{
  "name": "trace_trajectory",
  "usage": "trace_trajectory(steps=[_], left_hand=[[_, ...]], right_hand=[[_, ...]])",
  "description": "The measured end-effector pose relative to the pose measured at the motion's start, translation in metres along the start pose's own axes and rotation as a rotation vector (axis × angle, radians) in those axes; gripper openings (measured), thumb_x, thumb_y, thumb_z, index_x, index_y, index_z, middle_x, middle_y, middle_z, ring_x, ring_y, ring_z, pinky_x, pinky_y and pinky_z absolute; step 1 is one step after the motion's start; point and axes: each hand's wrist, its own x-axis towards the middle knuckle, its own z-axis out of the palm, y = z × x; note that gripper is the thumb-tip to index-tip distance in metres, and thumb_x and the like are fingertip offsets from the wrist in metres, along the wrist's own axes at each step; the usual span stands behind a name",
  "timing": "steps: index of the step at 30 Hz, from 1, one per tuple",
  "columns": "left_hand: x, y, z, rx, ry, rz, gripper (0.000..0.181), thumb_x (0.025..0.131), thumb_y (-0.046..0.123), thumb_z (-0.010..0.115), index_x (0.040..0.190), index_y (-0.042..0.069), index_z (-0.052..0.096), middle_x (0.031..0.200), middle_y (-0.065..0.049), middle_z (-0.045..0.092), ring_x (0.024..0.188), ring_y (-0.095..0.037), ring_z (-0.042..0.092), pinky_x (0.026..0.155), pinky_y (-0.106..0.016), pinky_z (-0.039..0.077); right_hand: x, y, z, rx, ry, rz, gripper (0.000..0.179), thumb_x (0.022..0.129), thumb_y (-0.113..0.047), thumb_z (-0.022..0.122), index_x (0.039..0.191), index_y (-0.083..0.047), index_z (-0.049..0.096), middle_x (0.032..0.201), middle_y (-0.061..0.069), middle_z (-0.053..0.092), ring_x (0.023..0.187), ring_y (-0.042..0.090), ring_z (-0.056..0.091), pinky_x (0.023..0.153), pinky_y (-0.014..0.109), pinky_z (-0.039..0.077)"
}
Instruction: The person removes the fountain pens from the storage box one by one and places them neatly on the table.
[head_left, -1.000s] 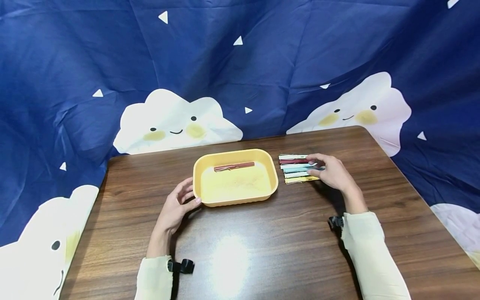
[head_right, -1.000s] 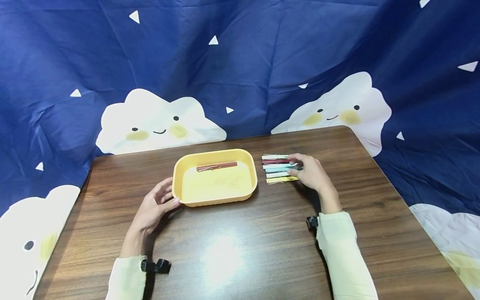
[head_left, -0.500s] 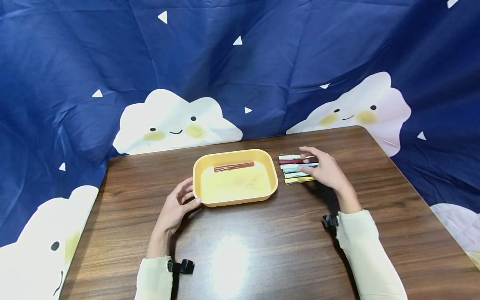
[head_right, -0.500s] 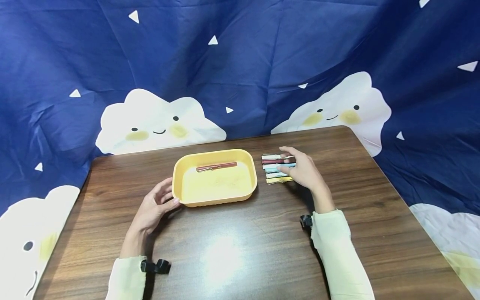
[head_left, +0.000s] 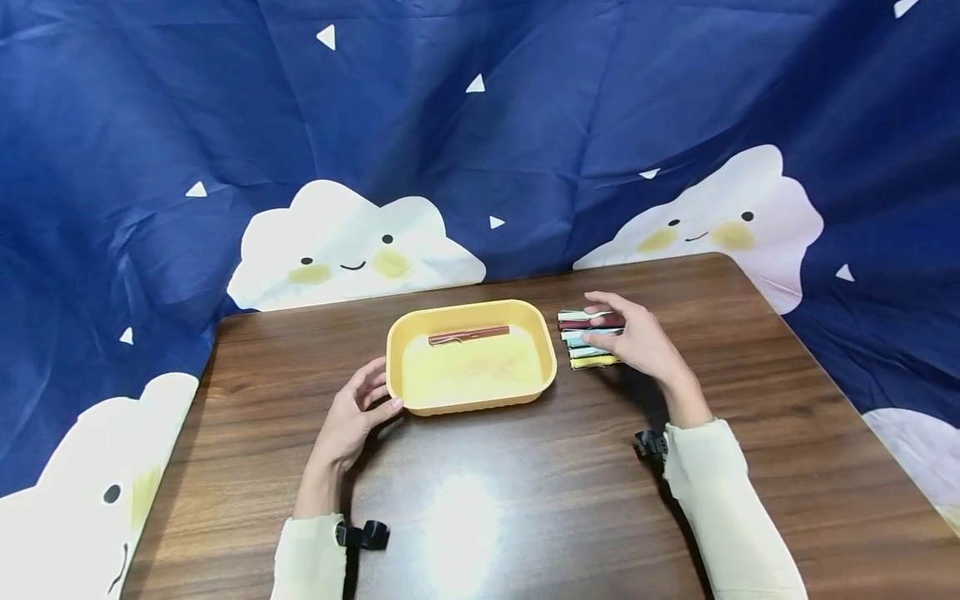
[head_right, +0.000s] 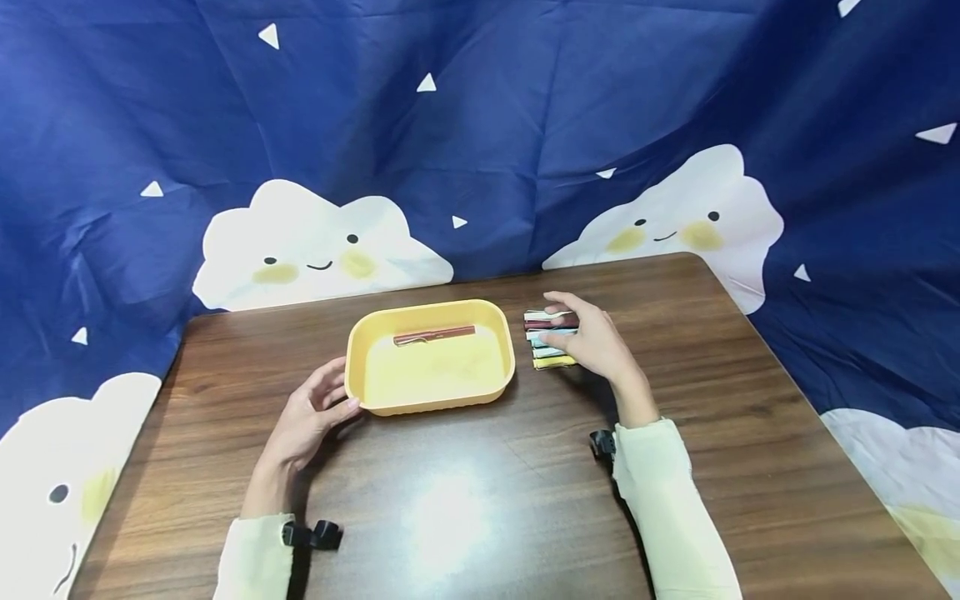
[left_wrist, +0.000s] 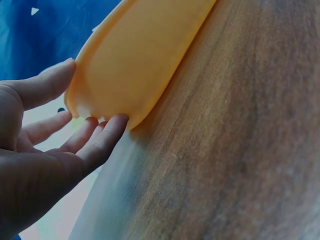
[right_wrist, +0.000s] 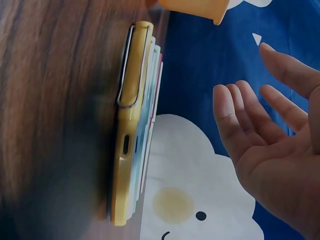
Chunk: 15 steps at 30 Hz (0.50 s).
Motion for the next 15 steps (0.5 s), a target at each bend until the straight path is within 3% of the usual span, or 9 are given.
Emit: trace_trajectory(steps=[3, 9, 15], left_hand=[[0.000, 0.000, -0.001, 0.003, -0.003, -0.006, 0.073, 0.088, -0.011, 0.071, 0.153, 0.004, 0.040, 0.144, -0.025, 0.047, 0.129, -0.039, 0.049, 0.088, -0.024, 0.055], [0.001, -0.001, 0.001, -0.011, -0.011, -0.013, 0.074, 0.088, -0.011, 0.072, 0.153, 0.006, 0.040, 0.144, -0.024, 0.048, 0.130, -0.037, 0.049, 0.089, -0.025, 0.054], [0.002, -0.003, -0.002, -0.012, -0.008, -0.004, 0.075, 0.087, -0.011, 0.071, 0.153, 0.005, 0.040, 0.144, -0.025, 0.047, 0.130, -0.038, 0.049, 0.089, -0.025, 0.054]], right_hand=[[0.002, -0.003, 0.003, 0.020, -0.004, 0.002, 0.065, 0.087, -0.002, 0.080, 0.144, 0.002, 0.050, 0.126, 0.027, 0.064, 0.110, 0.038, 0.064, 0.087, 0.033, 0.051], [0.004, -0.005, 0.006, 0.047, -0.004, -0.018, 0.062, 0.085, 0.001, 0.079, 0.142, 0.002, 0.053, 0.124, 0.027, 0.065, 0.108, 0.041, 0.063, 0.080, 0.019, 0.049], [0.010, -0.009, 0.012, 0.126, -0.023, -0.035, 0.065, 0.083, 0.007, 0.078, 0.142, 0.004, 0.051, 0.126, 0.029, 0.063, 0.111, 0.047, 0.061, 0.089, 0.038, 0.056]])
